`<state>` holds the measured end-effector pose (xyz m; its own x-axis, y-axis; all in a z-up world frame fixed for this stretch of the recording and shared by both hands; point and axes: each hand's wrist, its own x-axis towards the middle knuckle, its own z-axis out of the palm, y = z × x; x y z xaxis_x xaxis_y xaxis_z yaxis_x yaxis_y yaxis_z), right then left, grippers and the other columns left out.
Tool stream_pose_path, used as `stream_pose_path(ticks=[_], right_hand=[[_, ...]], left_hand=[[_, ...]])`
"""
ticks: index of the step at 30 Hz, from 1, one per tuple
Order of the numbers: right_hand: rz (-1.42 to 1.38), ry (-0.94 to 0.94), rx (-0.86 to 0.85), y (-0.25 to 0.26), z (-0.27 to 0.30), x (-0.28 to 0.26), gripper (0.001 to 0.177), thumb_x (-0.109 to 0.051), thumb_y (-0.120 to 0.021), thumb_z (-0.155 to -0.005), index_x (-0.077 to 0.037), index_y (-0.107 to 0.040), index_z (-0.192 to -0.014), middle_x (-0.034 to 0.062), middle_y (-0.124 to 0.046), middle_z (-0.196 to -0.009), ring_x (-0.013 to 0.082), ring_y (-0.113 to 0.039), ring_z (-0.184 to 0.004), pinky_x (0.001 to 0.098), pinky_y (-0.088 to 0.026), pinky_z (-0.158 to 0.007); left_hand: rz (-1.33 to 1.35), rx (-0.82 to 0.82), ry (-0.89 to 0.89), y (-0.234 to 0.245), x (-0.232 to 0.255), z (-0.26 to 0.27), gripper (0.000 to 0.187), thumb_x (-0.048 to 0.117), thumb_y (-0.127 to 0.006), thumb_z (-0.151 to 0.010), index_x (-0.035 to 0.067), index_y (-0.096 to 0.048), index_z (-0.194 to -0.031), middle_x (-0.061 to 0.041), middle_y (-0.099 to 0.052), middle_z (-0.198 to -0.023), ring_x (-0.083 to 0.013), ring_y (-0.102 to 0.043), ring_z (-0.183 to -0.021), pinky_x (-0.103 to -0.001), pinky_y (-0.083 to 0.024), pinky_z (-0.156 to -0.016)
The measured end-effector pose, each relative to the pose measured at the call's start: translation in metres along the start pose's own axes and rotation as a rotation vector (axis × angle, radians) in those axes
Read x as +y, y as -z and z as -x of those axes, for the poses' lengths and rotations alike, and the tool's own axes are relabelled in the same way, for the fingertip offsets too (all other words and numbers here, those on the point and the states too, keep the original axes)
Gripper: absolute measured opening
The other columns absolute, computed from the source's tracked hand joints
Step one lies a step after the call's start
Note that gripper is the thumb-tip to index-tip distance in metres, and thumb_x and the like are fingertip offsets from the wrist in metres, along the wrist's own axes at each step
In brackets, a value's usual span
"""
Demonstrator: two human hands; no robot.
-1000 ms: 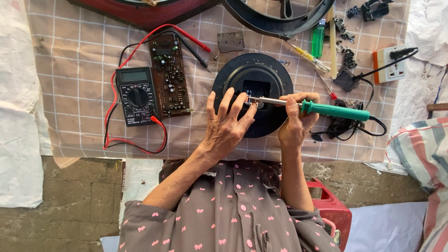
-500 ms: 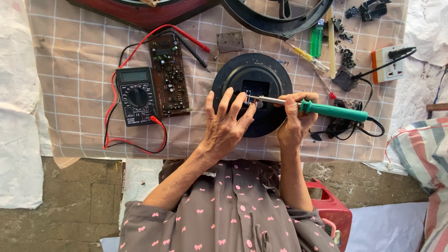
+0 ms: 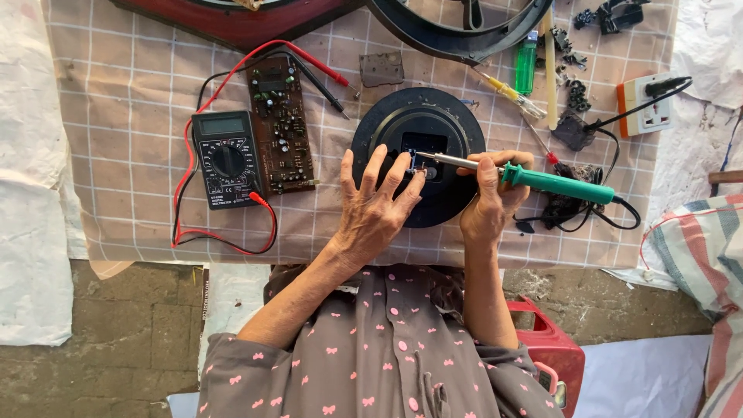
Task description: The person works on a disassembled electronic device, using a soldering iron to heat components on a circuit board. They then use a multimeter with probes to test the connections on the board.
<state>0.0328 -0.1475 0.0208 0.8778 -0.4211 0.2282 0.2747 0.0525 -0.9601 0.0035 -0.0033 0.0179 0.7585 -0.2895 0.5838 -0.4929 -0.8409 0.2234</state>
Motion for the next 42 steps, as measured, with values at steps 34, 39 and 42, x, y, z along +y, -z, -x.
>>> stream_pose_path(ticks=[34, 39, 42], right_hand=[[-0.027, -0.022, 0.014, 0.009, 0.001, 0.006, 0.019, -0.01, -0.06, -0.081, -0.005, -0.041, -0.081, 0.0185, -0.058, -0.069, 0.0205, -0.059, -0.049, 0.0247, -0.049, -0.048], [-0.093, -0.073, 0.034, 0.02, 0.001, 0.011, 0.017, -0.012, -0.059, -0.081, -0.006, -0.043, -0.083, 0.0168, -0.057, -0.069, 0.0214, -0.06, -0.053, 0.0261, -0.05, -0.05], [-0.128, -0.086, 0.06, 0.022, 0.002, 0.012, 0.018, -0.013, -0.058, -0.081, -0.007, -0.041, -0.082, 0.0162, -0.056, -0.069, 0.0238, -0.062, -0.058, 0.0267, -0.051, -0.052]], left_hand=[[0.002, 0.03, -0.032, 0.001, 0.001, 0.001, 0.021, 0.022, -0.057, -0.083, 0.012, -0.058, -0.102, -0.014, -0.054, -0.107, -0.0376, -0.046, -0.108, -0.067, -0.024, -0.088], [0.013, 0.017, -0.035, 0.004, 0.002, -0.001, 0.021, 0.022, -0.055, -0.084, 0.012, -0.058, -0.102, -0.015, -0.053, -0.108, -0.0382, -0.045, -0.11, -0.068, -0.022, -0.089], [0.013, 0.009, -0.038, 0.005, 0.002, -0.003, 0.021, 0.023, -0.055, -0.083, 0.012, -0.058, -0.101, -0.014, -0.053, -0.109, -0.0376, -0.044, -0.111, -0.067, -0.021, -0.09]])
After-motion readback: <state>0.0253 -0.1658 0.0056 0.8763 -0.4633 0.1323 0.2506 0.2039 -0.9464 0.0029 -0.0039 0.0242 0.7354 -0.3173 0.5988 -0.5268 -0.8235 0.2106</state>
